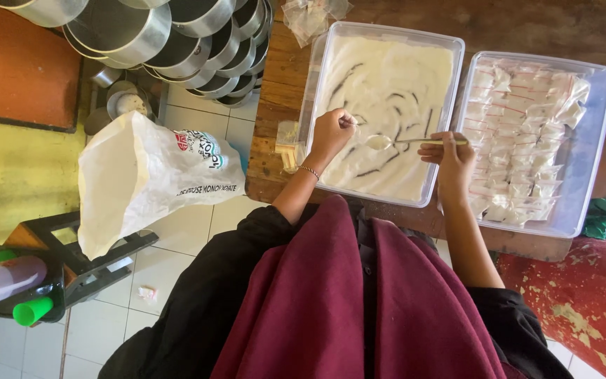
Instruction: Filling small plastic bags with white powder using a spoon and organizing them in a container.
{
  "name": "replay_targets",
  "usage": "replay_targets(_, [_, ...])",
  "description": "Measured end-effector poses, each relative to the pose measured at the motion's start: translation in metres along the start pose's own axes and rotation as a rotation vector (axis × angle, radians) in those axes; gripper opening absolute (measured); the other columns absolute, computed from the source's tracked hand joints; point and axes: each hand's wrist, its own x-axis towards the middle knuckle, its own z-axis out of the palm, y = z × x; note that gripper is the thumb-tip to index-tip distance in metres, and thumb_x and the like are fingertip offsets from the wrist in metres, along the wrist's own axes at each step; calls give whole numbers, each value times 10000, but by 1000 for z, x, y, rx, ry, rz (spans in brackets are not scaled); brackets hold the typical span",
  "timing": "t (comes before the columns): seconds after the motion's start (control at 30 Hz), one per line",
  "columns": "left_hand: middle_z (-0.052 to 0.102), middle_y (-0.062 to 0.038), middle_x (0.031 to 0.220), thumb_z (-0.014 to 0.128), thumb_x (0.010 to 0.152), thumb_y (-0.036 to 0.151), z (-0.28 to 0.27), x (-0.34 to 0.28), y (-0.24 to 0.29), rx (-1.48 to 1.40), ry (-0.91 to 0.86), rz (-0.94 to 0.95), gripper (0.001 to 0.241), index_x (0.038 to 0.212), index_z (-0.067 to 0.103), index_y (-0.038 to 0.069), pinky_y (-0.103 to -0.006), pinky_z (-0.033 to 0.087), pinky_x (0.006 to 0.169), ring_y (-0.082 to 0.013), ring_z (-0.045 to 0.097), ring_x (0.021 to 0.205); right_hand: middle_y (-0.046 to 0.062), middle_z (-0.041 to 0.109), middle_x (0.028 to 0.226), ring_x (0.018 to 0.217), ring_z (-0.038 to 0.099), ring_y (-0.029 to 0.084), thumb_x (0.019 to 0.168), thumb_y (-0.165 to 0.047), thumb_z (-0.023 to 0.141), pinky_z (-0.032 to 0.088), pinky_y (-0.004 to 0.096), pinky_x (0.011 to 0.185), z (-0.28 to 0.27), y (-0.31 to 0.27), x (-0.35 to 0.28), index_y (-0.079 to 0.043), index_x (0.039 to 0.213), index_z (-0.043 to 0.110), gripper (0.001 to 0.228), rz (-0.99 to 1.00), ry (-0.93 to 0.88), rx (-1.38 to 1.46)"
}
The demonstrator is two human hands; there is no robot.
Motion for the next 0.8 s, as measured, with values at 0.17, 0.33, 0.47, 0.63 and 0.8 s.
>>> replay_targets(0.17, [747, -18, 720, 659, 687, 210, 2, 2, 4, -25, -27, -13, 122, 784, 730, 192, -391, 591, 772, -284, 751, 797, 221, 726, 880, 754, 763, 256, 1174, -236, 453, 628, 307, 645, 14, -38, 3, -27, 1063, 636, 300, -127, -30, -67])
replay_targets(0.33, [745, -31, 709, 668, 660, 215, 4, 7, 14, -2, -60, 7, 121, 764, 713, 172, -424, 589, 787, -313, 750, 822, 246, 716, 842, 730, 753, 284, 1171, -168, 452, 614, 328, 631, 36, -69, 8, -1, 1019, 638, 292, -271, -103, -169])
replay_targets(0.47, [743, -6, 691, 662, 646, 226, 11, 14, 12, 49, -57, 12, 106, 736, 697, 182, -421, 596, 786, -301, 756, 813, 206, 731, 797, 679, 746, 268, 1127, -93, 483, 611, 319, 605, 52, -88, 11, -17, 983, 662, 242, -400, -155, -333])
replay_targets(0.63, [745, -13, 697, 670, 632, 218, 19, 19, 9, 96, -62, 12, 108, 732, 690, 181, -429, 598, 796, -308, 759, 827, 80, 739, 740, 646, 732, 185, 1108, -110, 550, 591, 278, 594, 63, -101, 15, -111, 967, 692, 199, -514, -214, -587])
replay_targets(0.8, [764, -37, 741, 709, 643, 295, 23, 16, 8, 29, -120, -49, 159, 747, 719, 177, -405, 595, 801, -305, 763, 863, 106, 690, 681, 641, 729, 316, 1092, -260, 566, 594, 447, 594, 73, -104, 9, -134, 1082, 669, 162, -828, -303, -1086])
